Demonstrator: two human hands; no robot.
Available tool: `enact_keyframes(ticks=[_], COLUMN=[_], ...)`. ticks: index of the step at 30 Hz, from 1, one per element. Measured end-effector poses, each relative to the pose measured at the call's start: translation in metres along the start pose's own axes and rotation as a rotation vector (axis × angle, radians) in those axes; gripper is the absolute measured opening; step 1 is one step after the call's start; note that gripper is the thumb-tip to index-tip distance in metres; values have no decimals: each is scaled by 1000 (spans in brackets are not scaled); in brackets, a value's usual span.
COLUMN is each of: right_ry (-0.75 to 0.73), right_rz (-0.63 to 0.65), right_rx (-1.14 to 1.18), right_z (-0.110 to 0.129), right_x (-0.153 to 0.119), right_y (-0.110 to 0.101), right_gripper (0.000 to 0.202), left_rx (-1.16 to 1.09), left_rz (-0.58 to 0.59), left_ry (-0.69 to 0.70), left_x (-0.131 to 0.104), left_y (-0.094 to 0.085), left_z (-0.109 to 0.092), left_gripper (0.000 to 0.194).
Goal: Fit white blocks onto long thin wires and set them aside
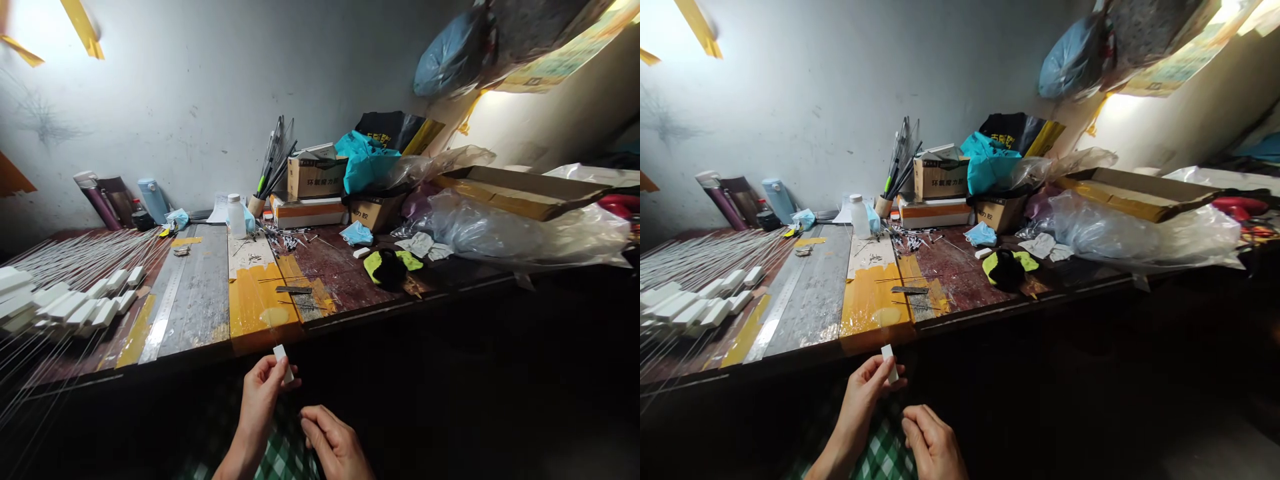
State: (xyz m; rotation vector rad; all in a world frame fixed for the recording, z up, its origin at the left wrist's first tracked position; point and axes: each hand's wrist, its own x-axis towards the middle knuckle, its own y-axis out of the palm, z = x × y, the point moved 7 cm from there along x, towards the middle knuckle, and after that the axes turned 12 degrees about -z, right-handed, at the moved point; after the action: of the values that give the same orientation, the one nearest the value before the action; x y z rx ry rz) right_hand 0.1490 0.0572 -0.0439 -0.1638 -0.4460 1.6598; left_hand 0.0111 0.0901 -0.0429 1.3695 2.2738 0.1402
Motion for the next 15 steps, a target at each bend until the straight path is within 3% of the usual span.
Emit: enact_keyframes(ticks=[4,7,10,15], right_ry=[53,121,98,97], right_rz=[83,57,21,146], right_rx=[19,44,33,71], right_z=[4,-1,1,11], right_x=[-2,-2,0,1], right_y=[2,3,2,6], right_gripper=[31,26,30,38], left_rx=[4,13,21,39], left_rz=[10,5,-5,-14], left_ry=[5,-4,-15,-19], left_x=[-1,-1,-2,-3], left_y=[0,-1,-1,-2], left_z=[-3,-4,-6,-9], left_gripper=[35,35,35,36])
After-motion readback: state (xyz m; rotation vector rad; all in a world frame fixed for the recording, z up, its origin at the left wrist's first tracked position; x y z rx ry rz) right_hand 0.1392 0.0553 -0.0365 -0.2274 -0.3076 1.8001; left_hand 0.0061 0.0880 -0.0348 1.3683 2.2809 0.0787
